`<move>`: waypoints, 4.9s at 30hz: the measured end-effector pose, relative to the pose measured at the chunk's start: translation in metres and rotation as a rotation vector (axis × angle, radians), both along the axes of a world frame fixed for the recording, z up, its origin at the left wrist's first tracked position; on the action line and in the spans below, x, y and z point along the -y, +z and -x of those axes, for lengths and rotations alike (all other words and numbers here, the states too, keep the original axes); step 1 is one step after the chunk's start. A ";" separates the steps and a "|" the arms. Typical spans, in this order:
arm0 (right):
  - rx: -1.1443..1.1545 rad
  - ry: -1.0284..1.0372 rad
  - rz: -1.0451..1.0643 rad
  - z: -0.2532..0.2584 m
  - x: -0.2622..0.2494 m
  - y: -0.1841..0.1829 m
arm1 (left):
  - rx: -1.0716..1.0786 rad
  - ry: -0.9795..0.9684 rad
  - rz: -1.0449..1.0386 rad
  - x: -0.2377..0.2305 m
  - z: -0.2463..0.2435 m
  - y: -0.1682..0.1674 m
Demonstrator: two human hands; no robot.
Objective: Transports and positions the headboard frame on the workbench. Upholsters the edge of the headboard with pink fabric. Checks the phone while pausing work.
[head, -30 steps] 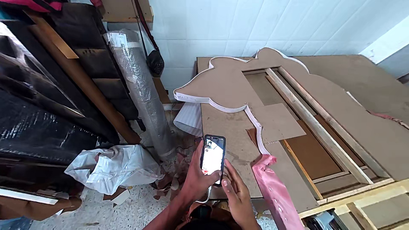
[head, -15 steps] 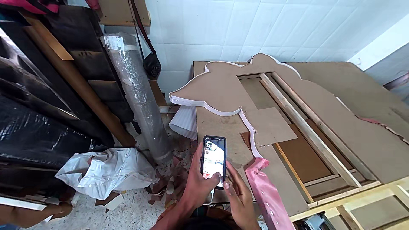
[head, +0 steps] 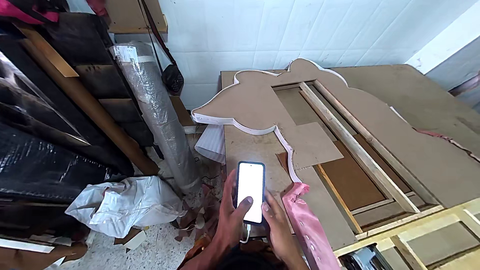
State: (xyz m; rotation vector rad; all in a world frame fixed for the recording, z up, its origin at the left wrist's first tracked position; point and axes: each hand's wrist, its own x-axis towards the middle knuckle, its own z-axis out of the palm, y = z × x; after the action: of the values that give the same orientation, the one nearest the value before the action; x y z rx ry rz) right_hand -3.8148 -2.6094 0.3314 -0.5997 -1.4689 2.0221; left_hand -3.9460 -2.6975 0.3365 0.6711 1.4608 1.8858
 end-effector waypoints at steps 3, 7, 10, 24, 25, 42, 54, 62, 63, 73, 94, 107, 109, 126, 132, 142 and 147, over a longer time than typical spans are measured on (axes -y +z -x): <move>-0.099 0.055 0.108 -0.002 0.007 -0.009 | 0.063 -0.006 0.000 -0.002 0.002 0.001; -0.279 0.096 0.234 -0.006 0.007 -0.016 | 0.007 -0.026 0.073 -0.006 0.020 0.017; -0.306 0.129 0.216 -0.009 0.005 -0.017 | -0.110 -0.030 0.160 -0.016 0.043 0.024; -0.153 -0.021 0.139 -0.024 -0.003 -0.014 | -0.068 -0.360 0.000 -0.007 0.037 0.009; -0.125 -0.043 0.142 -0.024 -0.003 -0.014 | -0.063 -0.368 -0.014 -0.005 0.037 0.007; 0.135 -0.167 -0.019 -0.014 -0.008 0.003 | -0.241 -0.390 -0.011 0.005 0.038 0.020; 0.103 -0.173 0.009 -0.017 -0.005 0.000 | -0.229 -0.399 0.017 0.003 0.039 0.019; 0.032 -0.101 0.107 -0.024 -0.001 -0.009 | -0.180 -0.385 0.007 0.006 0.038 0.017; 0.020 -0.087 0.116 -0.025 0.000 -0.010 | -0.174 -0.383 0.006 0.006 0.038 0.017; -0.183 0.059 0.238 -0.030 0.012 -0.015 | -0.146 -0.326 -0.017 0.012 0.037 0.016; -0.339 0.151 0.360 -0.038 0.025 -0.012 | -0.139 -0.332 -0.040 0.020 0.029 0.022; -0.154 -0.021 0.273 -0.037 0.033 -0.005 | -0.183 -0.381 -0.073 0.023 0.023 0.025; -0.089 -0.082 0.264 -0.033 0.033 -0.004 | -0.220 -0.397 -0.089 0.023 0.022 0.026; -0.244 -0.099 0.081 -0.035 0.035 0.005 | -0.112 -0.218 -0.071 0.024 0.029 0.030; -0.258 -0.095 0.082 -0.034 0.034 0.004 | -0.084 -0.224 -0.077 0.023 0.029 0.029; -0.221 -0.118 0.111 -0.032 0.032 0.005 | -0.092 -0.244 -0.072 0.020 0.031 0.028; -0.228 -0.126 0.118 -0.033 0.029 0.004 | -0.077 -0.261 -0.074 0.019 0.032 0.026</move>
State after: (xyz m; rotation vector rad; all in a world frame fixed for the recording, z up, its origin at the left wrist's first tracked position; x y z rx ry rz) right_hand -3.7818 -2.6385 0.3350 -0.4777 -1.1572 2.0142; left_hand -3.9775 -2.7168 0.3621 0.9318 1.2847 1.7343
